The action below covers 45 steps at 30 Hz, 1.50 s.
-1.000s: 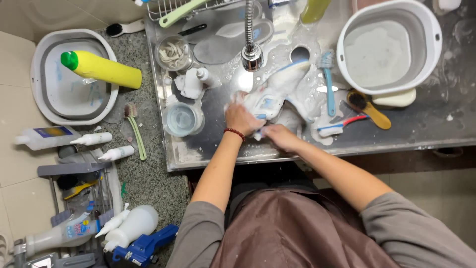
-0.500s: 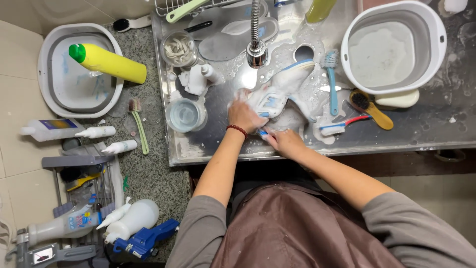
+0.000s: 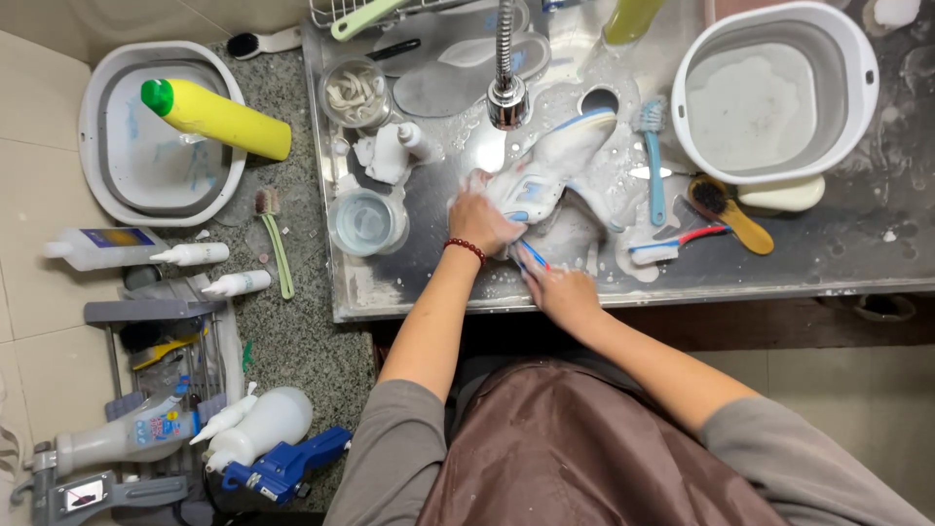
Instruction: The person scrubs a white and blue sneaker with a toothbrush in a sink filled with soapy water. They repeatedly scrub the shoe's surface, rinse it under the faucet, and continue cleaning different sections of the shoe.
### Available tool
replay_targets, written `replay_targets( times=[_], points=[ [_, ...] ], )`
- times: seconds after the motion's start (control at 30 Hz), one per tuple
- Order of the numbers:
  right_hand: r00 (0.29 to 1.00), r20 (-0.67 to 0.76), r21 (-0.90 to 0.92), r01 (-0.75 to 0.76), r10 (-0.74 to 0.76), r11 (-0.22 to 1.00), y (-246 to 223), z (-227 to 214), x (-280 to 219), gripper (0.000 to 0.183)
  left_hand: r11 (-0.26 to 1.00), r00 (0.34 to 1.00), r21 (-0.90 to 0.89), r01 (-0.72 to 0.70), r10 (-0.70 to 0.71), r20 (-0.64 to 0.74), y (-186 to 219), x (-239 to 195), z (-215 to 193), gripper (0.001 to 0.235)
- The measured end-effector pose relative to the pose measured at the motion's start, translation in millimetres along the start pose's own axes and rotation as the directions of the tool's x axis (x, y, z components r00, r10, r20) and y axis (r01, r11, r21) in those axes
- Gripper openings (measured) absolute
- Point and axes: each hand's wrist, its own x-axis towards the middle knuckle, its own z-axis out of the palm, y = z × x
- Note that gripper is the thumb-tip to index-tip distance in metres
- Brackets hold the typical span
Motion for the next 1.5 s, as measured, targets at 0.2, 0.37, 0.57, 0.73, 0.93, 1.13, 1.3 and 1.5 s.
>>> replay_targets(
  times=[0.2, 0.37, 0.57, 0.73, 0.93, 1.13, 1.3, 1.5],
  points=[
    [0.996, -0.085, -0.061, 0.007, -0.012, 0.998, 41, 34, 26, 0.026, 0.978, 0.985, 0.12, -0.17, 0.169, 0.018, 4, -3, -1, 0.084],
    [1.0, -0.001, -0.027, 0.016, -0.016, 1.0, 9, -21, 1, 0.04, 0.989, 0.995, 0.106, -0.099, 0.096, 0.035, 0, -1, -4, 0.078],
    [0.999, 0.015, -0.077, -0.032, 0.033, 0.997, 38, 46, 33, 0.027, 0.987, 0.991, 0.088, -0.131, 0.129, 0.021, 2, -4, -3, 0.079],
    [0.976, 0.151, 0.004, -0.161, 0.159, 0.987, 3, -49, -15, 0.043, 0.996, 0.996, 0.037, -0.085, 0.085, 0.013, -20, 6, 15, 0.071],
    [0.922, 0.091, 0.41, -0.38, 0.377, 0.829, 36, -89, -80, 0.05, 0.872, 0.995, -0.481, -0.094, 0.089, -0.033, -32, -21, 19, 0.056],
    [0.887, 0.078, 0.895, -0.264, 0.455, 0.361, 72, -40, -99, 0.036, 0.623, 0.974, -0.75, -0.22, 0.093, -0.208, -78, -40, 112, 0.045],
    [0.804, 0.246, 0.915, -0.377, 0.541, 0.144, 49, -30, -60, 0.029, -0.176, 0.984, -0.972, 0.158, -0.054, 0.169, -109, -55, 188, 0.018],
    [0.83, 0.31, 0.891, -0.424, 0.464, 0.162, 16, -48, -28, 0.028, -0.242, 0.95, -0.939, 0.246, -0.131, 0.283, -57, -70, 147, 0.015]
  ],
)
